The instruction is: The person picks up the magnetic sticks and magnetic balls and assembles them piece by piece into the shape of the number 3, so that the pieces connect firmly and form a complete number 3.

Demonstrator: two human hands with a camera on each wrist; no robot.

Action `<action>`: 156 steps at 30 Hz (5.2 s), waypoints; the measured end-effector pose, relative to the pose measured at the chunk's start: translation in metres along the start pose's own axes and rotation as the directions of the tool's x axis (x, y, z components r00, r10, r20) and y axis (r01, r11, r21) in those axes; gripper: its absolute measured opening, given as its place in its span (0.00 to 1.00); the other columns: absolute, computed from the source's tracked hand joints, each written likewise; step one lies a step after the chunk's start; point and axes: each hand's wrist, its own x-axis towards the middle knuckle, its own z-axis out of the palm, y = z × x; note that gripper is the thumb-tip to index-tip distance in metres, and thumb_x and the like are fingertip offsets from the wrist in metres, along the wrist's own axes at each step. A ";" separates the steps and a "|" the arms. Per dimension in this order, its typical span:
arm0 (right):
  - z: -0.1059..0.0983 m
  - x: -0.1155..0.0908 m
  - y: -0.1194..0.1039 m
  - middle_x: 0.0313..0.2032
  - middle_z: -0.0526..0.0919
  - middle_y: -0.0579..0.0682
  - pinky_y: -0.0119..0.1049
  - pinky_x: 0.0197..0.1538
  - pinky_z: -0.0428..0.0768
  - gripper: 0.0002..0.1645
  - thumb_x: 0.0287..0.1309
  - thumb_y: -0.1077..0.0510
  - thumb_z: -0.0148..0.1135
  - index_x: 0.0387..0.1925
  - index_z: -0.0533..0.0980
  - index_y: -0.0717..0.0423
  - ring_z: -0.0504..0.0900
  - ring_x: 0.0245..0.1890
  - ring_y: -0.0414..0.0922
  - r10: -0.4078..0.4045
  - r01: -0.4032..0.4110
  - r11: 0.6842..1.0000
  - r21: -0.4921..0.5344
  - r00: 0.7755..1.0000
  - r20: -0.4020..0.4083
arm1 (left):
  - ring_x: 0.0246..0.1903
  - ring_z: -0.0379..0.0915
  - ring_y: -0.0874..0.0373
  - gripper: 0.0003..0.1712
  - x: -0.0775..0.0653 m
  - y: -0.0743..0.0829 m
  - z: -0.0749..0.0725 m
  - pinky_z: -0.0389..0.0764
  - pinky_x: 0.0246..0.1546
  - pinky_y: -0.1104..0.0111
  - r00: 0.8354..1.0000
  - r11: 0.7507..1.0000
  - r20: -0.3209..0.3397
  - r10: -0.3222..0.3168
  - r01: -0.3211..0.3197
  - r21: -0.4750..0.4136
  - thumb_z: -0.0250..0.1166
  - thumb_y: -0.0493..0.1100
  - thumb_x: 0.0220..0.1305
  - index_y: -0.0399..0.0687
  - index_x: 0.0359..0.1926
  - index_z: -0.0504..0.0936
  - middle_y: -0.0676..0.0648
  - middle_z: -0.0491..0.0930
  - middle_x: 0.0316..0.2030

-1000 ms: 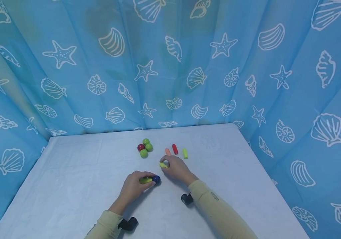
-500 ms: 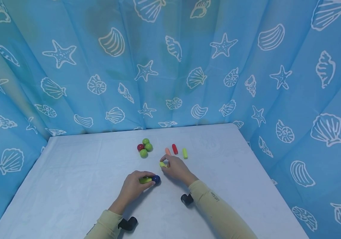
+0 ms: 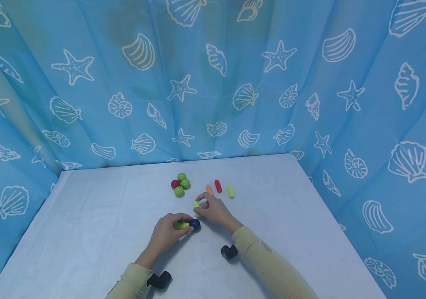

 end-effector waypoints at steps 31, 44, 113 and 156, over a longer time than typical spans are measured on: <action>0.005 -0.003 0.001 0.33 0.83 0.44 0.34 0.38 0.79 0.18 0.68 0.50 0.64 0.56 0.76 0.50 0.80 0.32 0.42 -0.019 0.019 1.000 0.002 0.999 0.045 | 0.44 0.80 0.56 0.16 -0.001 0.005 -0.003 0.69 0.62 0.46 0.998 0.994 -0.032 0.047 -0.044 0.099 0.77 0.51 0.58 0.56 0.46 0.89 0.57 0.88 0.40; 0.005 -0.003 0.002 0.34 0.84 0.44 0.36 0.40 0.80 0.17 0.68 0.50 0.64 0.56 0.76 0.47 0.80 0.34 0.42 -0.030 0.029 0.999 0.017 0.999 0.043 | 0.45 0.79 0.58 0.16 0.000 0.004 0.000 0.71 0.60 0.48 0.999 0.994 -0.036 0.040 -0.036 0.101 0.76 0.54 0.59 0.58 0.47 0.89 0.59 0.88 0.41; 0.001 0.080 -0.027 0.58 0.79 0.50 0.44 0.56 0.81 0.29 0.68 0.51 0.66 0.68 0.71 0.39 0.81 0.54 0.48 -0.079 0.064 0.978 -0.199 0.995 -0.068 | 0.41 0.77 0.59 0.14 0.002 0.001 0.002 0.72 0.57 0.50 1.000 0.999 -0.032 0.002 -0.001 0.046 0.77 0.51 0.58 0.59 0.46 0.89 0.61 0.86 0.38; 0.002 0.070 -0.029 0.51 0.83 0.51 0.46 0.58 0.79 0.23 0.66 0.50 0.68 0.62 0.77 0.44 0.80 0.53 0.49 -0.054 0.030 0.962 -0.273 0.995 -0.080 | 0.38 0.76 0.61 0.13 0.002 -0.001 0.002 0.73 0.53 0.52 0.998 0.998 -0.048 0.035 -0.032 0.054 0.77 0.51 0.58 0.59 0.44 0.89 0.61 0.86 0.37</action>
